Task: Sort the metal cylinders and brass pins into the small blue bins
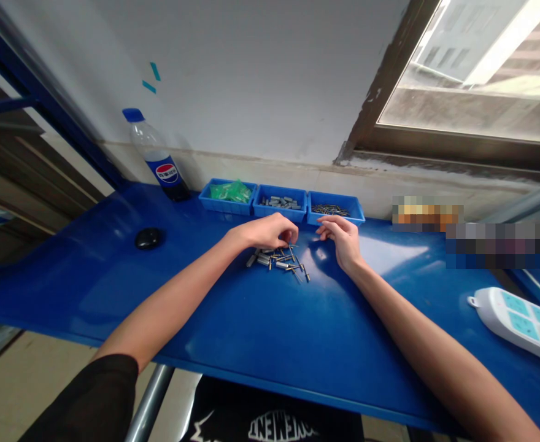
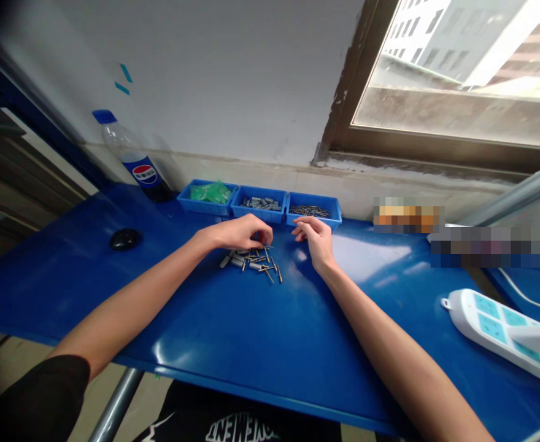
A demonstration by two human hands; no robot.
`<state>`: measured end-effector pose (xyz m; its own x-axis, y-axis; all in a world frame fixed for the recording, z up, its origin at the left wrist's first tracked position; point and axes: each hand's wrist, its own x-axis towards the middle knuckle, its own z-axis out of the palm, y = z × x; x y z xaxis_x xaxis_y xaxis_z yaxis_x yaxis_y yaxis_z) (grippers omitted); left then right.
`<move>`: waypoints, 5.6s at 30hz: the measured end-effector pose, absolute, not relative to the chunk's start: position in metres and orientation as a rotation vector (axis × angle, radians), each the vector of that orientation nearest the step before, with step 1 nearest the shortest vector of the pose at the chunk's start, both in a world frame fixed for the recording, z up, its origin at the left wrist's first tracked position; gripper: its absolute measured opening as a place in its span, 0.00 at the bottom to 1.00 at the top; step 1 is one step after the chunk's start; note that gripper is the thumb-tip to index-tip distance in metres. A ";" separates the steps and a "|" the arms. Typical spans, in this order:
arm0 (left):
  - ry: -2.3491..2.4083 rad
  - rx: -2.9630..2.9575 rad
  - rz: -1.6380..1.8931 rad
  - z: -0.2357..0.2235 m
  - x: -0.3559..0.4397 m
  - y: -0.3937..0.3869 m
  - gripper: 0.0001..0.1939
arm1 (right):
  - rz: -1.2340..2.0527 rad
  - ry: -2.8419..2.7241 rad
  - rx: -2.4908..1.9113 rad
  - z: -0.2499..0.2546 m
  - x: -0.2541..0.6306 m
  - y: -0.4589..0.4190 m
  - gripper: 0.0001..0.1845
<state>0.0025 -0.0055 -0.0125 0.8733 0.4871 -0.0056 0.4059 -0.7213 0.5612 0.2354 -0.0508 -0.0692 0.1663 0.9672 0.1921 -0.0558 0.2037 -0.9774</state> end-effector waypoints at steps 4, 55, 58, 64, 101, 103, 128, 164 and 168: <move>0.650 2.455 0.193 -0.010 0.000 -0.006 0.11 | 0.982 -1.129 -1.082 -0.070 0.237 -0.051 0.07; 0.779 2.113 0.867 -0.006 0.012 -0.011 0.05 | 1.130 -1.432 -0.964 -0.065 0.234 -0.062 0.15; 0.794 2.054 0.895 -0.013 0.013 -0.009 0.05 | 1.135 -1.432 -0.981 -0.065 0.234 -0.062 0.17; 0.822 2.021 0.901 -0.018 0.014 -0.009 0.06 | 1.146 -1.358 -1.028 -0.063 0.232 -0.059 0.22; 0.943 2.065 0.727 -0.016 0.012 -0.002 0.11 | 1.092 -1.362 -1.018 -0.067 0.234 -0.057 0.11; 0.862 1.969 0.814 -0.014 0.012 -0.001 0.07 | 1.140 -1.419 -0.996 -0.065 0.234 -0.058 0.12; 0.992 2.279 0.463 -0.001 0.002 -0.004 0.09 | 1.082 -1.193 -0.883 -0.064 0.237 -0.059 0.15; 0.875 1.695 0.911 -0.021 0.020 -0.004 0.08 | 1.160 -1.425 -0.933 -0.064 0.237 -0.059 0.18; 0.864 1.668 0.935 -0.021 0.022 -0.006 0.09 | 1.152 -1.398 -0.948 -0.065 0.237 -0.057 0.19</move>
<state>0.0223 -0.0055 -0.0213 0.4465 0.8772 0.1768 0.1075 -0.2487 0.9626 0.2369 -0.0573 -0.0646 -0.1431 0.9631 0.2281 -0.0403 0.2246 -0.9736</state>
